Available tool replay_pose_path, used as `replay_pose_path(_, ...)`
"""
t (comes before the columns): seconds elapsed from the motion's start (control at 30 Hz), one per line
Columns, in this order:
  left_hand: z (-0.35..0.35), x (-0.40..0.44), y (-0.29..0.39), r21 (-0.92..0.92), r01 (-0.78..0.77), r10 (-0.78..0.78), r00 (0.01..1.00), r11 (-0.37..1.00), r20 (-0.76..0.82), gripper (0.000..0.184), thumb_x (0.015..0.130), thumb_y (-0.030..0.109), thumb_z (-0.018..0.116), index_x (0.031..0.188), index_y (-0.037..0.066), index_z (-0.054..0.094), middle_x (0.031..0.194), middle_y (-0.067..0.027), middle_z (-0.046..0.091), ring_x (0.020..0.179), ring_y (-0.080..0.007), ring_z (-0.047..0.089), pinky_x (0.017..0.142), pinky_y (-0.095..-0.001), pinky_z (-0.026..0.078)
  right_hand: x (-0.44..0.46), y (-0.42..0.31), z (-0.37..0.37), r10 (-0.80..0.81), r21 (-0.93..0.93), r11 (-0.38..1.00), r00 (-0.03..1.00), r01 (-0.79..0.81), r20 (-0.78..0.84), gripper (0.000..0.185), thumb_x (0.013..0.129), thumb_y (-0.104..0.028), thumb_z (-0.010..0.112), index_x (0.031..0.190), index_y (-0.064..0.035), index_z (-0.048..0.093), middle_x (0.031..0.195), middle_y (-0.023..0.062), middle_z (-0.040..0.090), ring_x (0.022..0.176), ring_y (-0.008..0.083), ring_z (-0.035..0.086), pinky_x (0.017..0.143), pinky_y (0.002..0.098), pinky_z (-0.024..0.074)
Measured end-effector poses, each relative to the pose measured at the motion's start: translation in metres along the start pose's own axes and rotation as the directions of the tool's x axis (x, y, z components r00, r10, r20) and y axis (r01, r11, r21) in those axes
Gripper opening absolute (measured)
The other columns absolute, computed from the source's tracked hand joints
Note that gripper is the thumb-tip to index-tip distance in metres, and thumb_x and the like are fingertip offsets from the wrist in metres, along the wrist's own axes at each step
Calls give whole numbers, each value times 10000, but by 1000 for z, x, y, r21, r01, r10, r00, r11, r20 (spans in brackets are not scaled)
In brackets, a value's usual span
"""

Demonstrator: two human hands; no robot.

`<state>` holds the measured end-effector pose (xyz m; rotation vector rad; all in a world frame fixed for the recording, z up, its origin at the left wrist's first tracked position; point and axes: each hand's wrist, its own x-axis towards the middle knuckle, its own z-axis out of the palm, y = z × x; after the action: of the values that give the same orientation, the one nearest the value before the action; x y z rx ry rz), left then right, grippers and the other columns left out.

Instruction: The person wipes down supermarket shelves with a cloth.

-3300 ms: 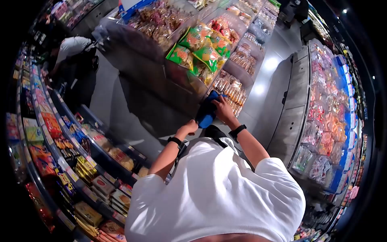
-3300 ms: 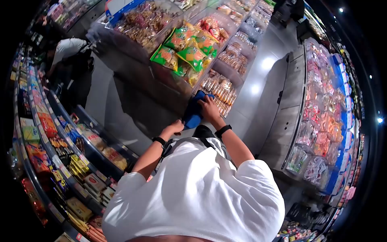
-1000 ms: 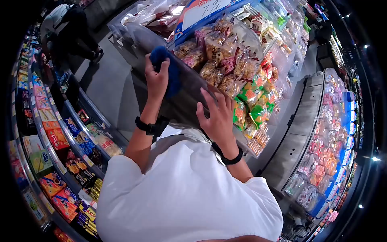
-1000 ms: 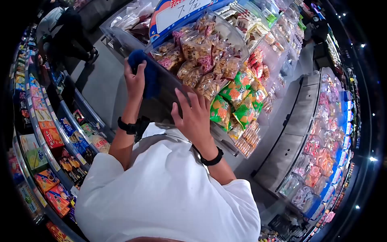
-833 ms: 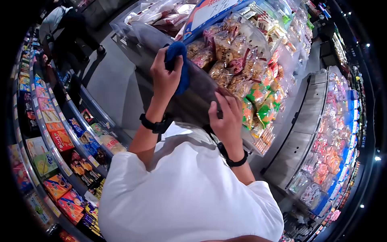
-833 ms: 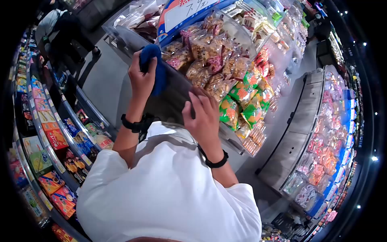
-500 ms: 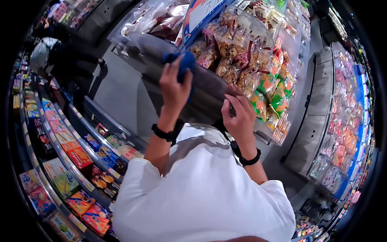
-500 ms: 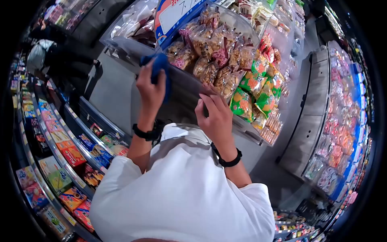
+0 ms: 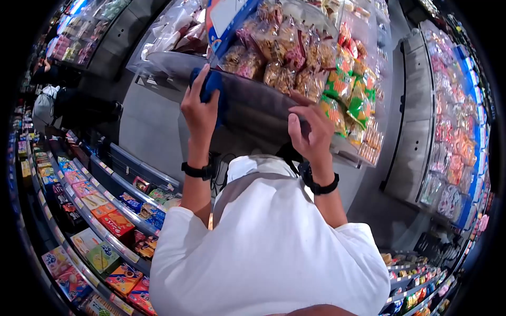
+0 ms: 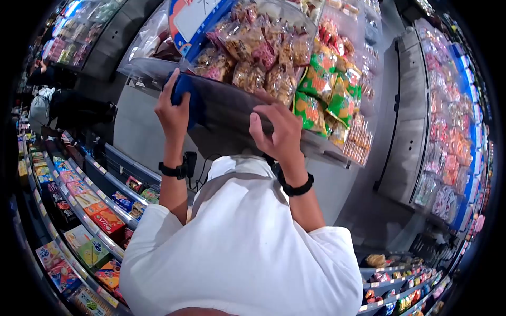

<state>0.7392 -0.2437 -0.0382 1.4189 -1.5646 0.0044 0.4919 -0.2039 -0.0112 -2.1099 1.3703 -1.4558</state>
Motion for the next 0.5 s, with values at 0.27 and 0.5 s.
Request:
replay_pose_path(0.27, 5, 12, 24, -45, -114, 97, 954, 992, -285, 311, 941, 133, 669, 1249, 93, 654, 1172, -192, 651, 1072, -388, 612, 946, -413, 487, -22, 3, -2, -135, 115, 986, 987, 124, 93, 188, 845, -56, 632, 1020, 2, 667, 1036, 175, 715, 885, 295, 722, 769, 324, 570)
replay_pose_path(0.5, 17, 4, 23, 17, -111, 109, 990, 994, 92, 245, 998, 191, 594, 1213, 129, 695, 1095, -155, 591, 1037, -354, 528, 906, -428, 453, -60, 52, -8, 170, -186, 981, 681, -50, 713, 443, 934, -223, 627, 1325, -50, 512, 928, 179, 684, 758, 346, 663, 726, 392, 520)
